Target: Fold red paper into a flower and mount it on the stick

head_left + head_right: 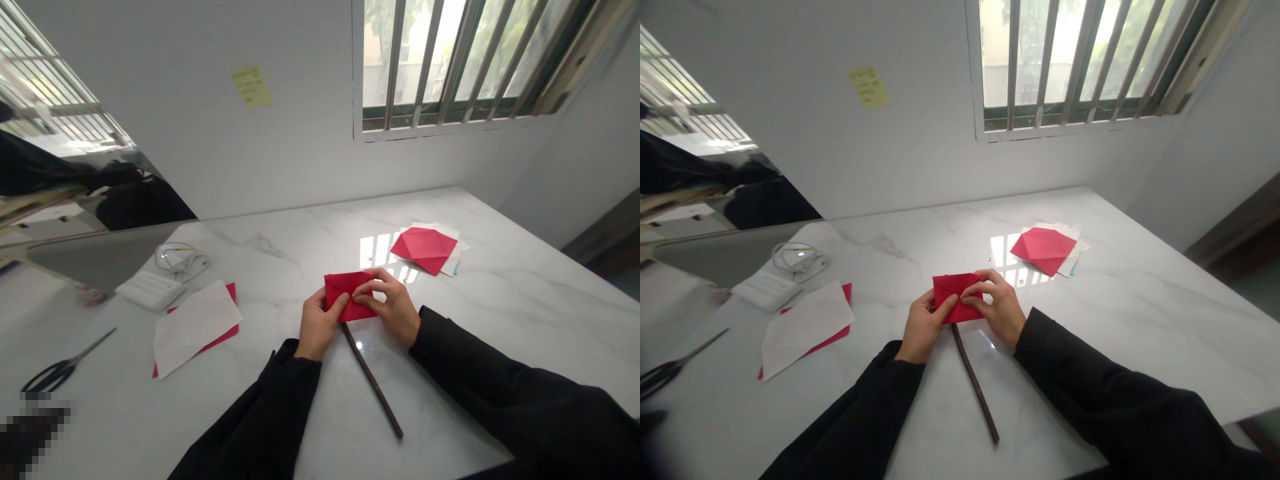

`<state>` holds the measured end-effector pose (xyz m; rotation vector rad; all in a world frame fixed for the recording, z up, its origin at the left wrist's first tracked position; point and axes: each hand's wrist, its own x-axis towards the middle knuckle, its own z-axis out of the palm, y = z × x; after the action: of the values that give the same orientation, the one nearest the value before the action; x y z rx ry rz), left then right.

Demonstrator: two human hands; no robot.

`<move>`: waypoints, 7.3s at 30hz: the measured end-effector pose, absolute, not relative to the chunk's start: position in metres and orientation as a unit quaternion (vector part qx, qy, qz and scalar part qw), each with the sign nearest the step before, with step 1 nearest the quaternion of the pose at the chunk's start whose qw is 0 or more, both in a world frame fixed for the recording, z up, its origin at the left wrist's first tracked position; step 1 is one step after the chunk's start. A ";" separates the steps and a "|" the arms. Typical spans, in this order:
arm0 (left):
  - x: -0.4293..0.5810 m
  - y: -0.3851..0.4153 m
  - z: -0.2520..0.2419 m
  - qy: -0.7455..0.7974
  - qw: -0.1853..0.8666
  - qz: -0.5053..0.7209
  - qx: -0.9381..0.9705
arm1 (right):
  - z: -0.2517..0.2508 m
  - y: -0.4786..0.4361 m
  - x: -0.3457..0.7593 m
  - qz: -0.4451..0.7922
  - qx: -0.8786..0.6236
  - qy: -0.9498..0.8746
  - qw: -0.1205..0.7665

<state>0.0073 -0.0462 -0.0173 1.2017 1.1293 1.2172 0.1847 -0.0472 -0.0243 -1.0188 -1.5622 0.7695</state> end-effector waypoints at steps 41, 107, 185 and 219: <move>0.008 -0.050 -0.010 0.460 0.533 0.489 0.515 | -0.015 -0.047 0.187 0.332 -0.437 -0.674 0.495; 0.009 -0.046 -0.017 0.453 0.555 0.495 0.491 | -0.022 -0.048 0.182 0.443 -0.436 -0.578 0.529; -0.010 0.013 -0.020 0.603 0.075 0.272 0.746 | -0.026 -0.015 0.221 0.679 -0.371 -0.412 0.482; 0.016 -0.023 -0.005 0.355 0.697 0.458 0.423 | -0.034 -0.016 0.227 0.699 -0.318 -0.432 0.473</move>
<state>0.0159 -0.0228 -0.0054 0.9431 0.7928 1.0213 0.2273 -0.0163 -0.0335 -0.7772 -1.0570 1.7104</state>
